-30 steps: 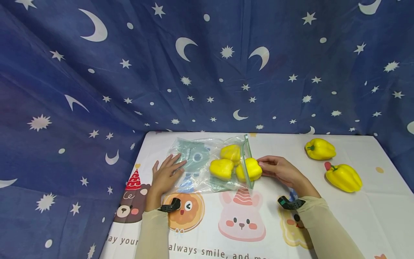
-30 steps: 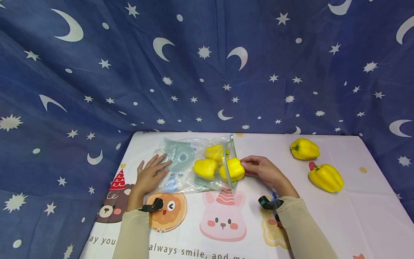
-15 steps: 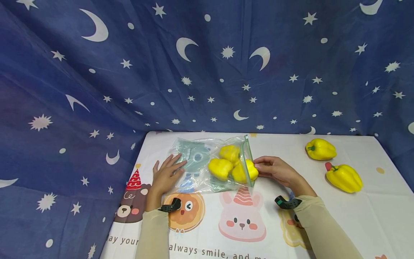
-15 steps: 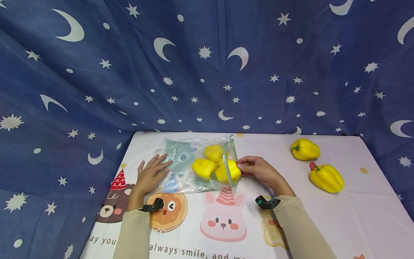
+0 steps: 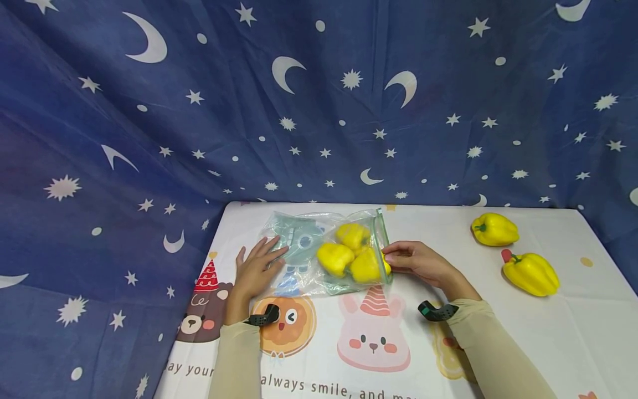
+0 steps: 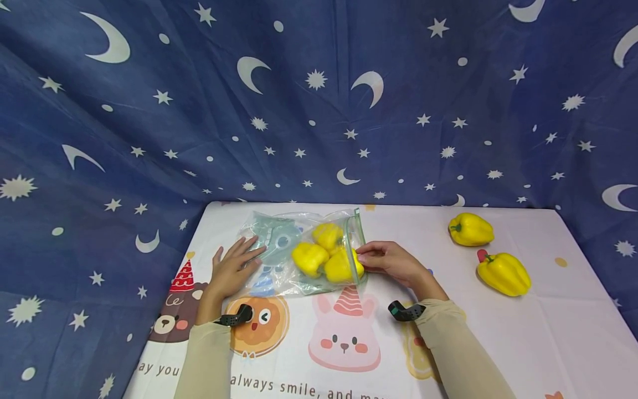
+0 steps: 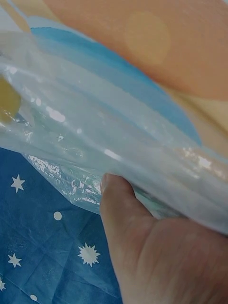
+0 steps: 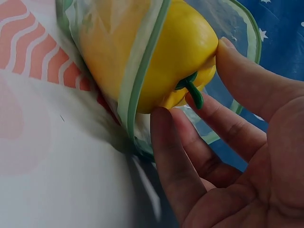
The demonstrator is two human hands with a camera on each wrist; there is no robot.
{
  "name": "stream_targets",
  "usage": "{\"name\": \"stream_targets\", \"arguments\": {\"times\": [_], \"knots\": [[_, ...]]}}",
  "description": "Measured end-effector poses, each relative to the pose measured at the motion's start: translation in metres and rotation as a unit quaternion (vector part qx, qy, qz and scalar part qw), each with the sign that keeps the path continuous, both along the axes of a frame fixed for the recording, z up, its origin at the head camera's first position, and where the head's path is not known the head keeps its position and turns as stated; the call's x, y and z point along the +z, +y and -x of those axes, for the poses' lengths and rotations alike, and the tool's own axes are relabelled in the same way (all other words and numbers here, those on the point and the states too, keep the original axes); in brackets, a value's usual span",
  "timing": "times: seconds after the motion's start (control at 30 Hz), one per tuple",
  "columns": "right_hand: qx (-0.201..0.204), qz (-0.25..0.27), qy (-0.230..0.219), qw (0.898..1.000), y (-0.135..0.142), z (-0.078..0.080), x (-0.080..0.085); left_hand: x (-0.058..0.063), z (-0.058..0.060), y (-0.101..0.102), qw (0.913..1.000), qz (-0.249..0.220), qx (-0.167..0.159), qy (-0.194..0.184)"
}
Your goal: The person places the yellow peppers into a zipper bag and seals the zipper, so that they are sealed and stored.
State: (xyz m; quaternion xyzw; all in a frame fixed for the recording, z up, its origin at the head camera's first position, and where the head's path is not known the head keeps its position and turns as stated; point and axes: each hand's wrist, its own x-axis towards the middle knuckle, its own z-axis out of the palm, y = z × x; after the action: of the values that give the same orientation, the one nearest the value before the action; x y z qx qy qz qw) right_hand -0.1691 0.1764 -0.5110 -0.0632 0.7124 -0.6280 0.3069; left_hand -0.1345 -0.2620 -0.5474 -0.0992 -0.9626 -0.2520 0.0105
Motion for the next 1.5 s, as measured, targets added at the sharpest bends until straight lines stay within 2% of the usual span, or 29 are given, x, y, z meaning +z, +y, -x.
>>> {"name": "stream_targets", "arguments": {"times": [0.5, 0.9, 1.33, 1.5], "knots": [[0.020, 0.003, 0.010, 1.000, -0.013, 0.000, 0.002, 0.001, 0.000, 0.000, 1.0000, 0.003, 0.001, -0.002], [0.021, -0.002, 0.007, 1.000, -0.021, 0.002, 0.002, 0.000, 0.001, 0.000, 1.0000, 0.005, 0.002, -0.003], [0.024, 0.017, 0.004, 1.000, -0.026, 0.001, -0.004, 0.003, 0.000, 0.001, 0.9998, 0.005, 0.004, -0.017], [0.024, -0.003, 0.009, 1.000, -0.027, -0.001, -0.007, 0.002, 0.000, 0.000, 0.9998, 0.009, 0.003, -0.018]]}}
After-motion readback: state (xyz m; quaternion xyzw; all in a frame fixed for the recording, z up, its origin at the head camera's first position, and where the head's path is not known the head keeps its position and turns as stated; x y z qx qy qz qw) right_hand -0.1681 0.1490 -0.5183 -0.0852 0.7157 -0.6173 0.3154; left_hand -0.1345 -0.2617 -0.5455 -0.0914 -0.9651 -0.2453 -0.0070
